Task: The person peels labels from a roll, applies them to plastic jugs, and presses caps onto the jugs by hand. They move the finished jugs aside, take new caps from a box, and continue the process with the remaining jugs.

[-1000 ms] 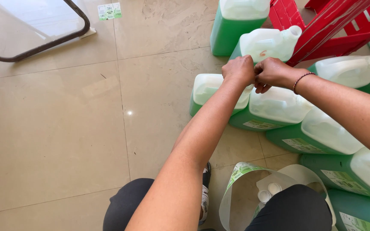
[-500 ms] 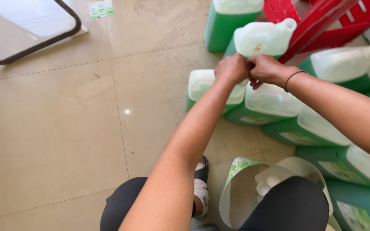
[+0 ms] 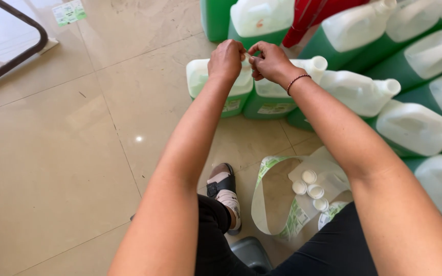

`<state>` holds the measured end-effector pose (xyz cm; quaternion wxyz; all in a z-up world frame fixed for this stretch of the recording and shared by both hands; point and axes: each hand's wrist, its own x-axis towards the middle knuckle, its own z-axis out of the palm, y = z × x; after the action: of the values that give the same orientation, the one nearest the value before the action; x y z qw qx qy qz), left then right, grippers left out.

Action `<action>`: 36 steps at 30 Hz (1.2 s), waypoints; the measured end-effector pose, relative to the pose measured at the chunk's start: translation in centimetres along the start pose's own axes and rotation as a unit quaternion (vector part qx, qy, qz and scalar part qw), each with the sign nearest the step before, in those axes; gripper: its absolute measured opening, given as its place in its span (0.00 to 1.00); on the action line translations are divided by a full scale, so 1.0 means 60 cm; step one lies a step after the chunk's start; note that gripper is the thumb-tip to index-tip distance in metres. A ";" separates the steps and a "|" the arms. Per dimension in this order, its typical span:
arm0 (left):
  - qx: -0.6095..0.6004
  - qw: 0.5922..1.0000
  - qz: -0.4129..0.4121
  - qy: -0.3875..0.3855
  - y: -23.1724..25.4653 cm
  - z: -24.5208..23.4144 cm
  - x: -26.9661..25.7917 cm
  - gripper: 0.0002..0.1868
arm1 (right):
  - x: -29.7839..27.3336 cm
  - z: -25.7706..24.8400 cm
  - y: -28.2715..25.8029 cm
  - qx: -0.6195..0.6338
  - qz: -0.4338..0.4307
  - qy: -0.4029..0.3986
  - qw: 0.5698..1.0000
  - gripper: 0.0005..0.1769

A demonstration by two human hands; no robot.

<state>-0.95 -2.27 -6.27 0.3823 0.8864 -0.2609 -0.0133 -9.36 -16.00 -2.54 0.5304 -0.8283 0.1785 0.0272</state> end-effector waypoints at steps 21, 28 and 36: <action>0.104 0.989 0.097 -0.037 -0.033 0.021 0.003 0.26 | -0.455 -0.011 0.653 -0.310 0.229 0.087 0.919 0.21; 0.137 0.984 0.114 -0.010 -0.009 0.041 -0.013 0.26 | -0.469 0.033 0.662 -0.264 0.263 0.049 0.927 0.31; 0.307 0.904 0.290 0.066 0.102 0.055 -0.083 0.43 | -0.431 0.062 0.675 -0.247 0.273 0.033 0.929 0.30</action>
<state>-8.77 -5.62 -5.31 0.0949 0.8440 -0.4717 0.2372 -46.16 -20.90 -33.30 0.2754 -0.8527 0.4027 0.1869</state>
